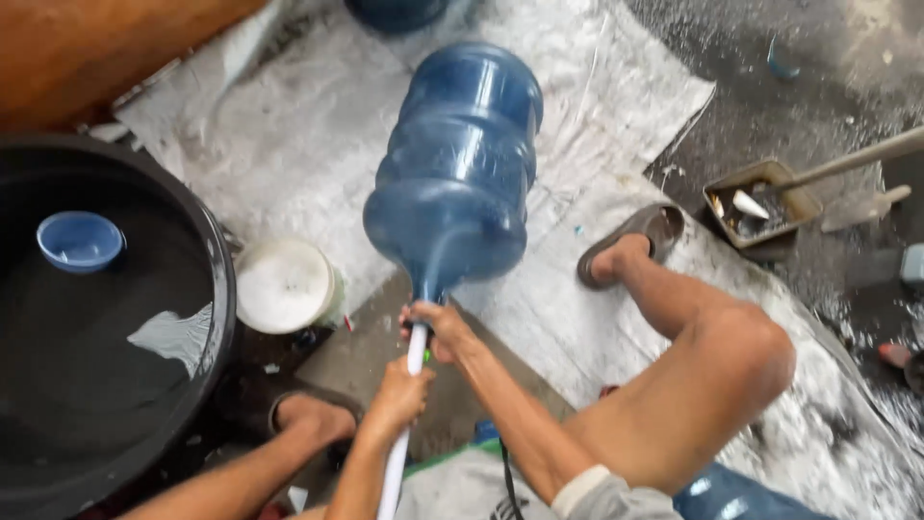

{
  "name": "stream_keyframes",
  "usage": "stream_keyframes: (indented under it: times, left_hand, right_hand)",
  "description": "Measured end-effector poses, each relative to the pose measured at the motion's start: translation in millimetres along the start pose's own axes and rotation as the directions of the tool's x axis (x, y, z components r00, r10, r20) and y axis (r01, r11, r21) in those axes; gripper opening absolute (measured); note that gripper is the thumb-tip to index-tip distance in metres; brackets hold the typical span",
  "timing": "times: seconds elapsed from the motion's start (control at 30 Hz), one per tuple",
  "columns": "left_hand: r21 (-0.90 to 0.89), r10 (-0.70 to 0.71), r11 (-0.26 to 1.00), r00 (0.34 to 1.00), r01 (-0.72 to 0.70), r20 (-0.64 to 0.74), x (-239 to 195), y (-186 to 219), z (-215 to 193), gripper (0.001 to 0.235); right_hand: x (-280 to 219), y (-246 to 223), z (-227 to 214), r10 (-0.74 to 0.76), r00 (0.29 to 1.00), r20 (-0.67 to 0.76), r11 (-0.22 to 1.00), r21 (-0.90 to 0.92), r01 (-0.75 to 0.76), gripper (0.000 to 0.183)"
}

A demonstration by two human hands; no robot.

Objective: The person sits on the floor and cleans a large blue water jug. They use a white pipe to scrub the inside of the jug and then use a sponge to scrub the outside with soapy water from a nearby bucket.

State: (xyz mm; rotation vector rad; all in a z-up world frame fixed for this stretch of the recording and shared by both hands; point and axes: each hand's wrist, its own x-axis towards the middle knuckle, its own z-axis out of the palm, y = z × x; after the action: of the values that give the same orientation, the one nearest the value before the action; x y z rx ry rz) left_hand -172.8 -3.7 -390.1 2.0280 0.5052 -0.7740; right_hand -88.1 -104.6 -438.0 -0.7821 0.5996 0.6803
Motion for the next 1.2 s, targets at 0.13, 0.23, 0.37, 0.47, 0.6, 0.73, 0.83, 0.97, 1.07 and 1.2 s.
stream_keyframes:
  times: [0.13, 0.23, 0.37, 0.47, 0.6, 0.73, 0.83, 0.97, 1.07, 1.2]
  left_hand:
    - [-0.743, 0.05, 0.407, 0.799, 0.531, 0.599, -3.4, 22.4, -10.6, 0.021]
    - [-0.541, -0.154, 0.79, 0.947, 0.29, 0.283, -14.9, 28.2, -6.0, 0.014]
    - [-0.621, 0.556, 0.046, 0.496, 0.783, 0.667, -12.7, -20.7, -6.0, 0.013]
    - [-0.542, -0.036, 0.825, 0.973, 0.158, 0.228, -21.6, 23.8, -9.6, 0.016]
    - [-0.483, 0.01, 0.872, 0.985, 0.076, 0.173, -15.0, 4.6, -3.6, 0.011]
    - [-0.549, -0.044, 0.791, 0.919, 0.271, 0.391, -12.6, -20.9, 14.0, 0.013]
    - [-0.566, -0.005, 0.806, 0.957, 0.176, 0.29, -20.8, 8.0, -11.7, 0.011]
    - [-0.493, -0.168, 0.822, 0.949, 0.284, 0.266, -47.0, 55.3, -26.5, 0.018]
    - [-0.168, 0.074, 0.984, 0.996, -0.065, 0.05, -21.2, -6.1, -0.5, 0.013]
    - [-0.707, 0.053, 0.407, 0.758, 0.578, 0.65, -34.4, 5.1, -11.5, 0.032]
  right_hand:
    - [8.5, -14.3, 10.4, 0.009, 1.0, 0.01, 0.996, 0.091, -0.01, 0.02]
    - [-0.3, -5.5, 13.8, 0.031, 0.993, -0.117, 1.0, -0.002, -0.031, 0.006]
    - [-17.3, -20.1, 27.8, -0.005, 1.0, -0.03, 1.0, -0.004, 0.005, 0.01]
    - [16.5, -10.0, 7.9, -0.075, 0.976, -0.204, 0.996, -0.052, 0.066, 0.032]
    - [14.6, -5.9, 7.1, -0.109, 0.966, -0.233, 0.991, -0.096, 0.089, 0.024]
    - [-12.5, -7.2, 20.0, -0.046, 0.971, -0.236, 0.998, -0.04, 0.038, 0.011]
    - [-12.8, -38.5, 35.2, -0.084, 0.973, -0.215, 0.995, -0.069, 0.071, 0.01]
    - [-10.7, -35.2, 42.0, -0.08, 0.979, -0.189, 0.994, -0.085, 0.065, 0.01]
    - [-9.3, -35.9, 33.5, -0.128, 0.954, -0.27, 0.989, -0.102, 0.104, 0.008]
    - [-29.4, -38.6, 47.7, -0.085, 0.959, -0.272, 0.99, -0.128, 0.052, 0.013]
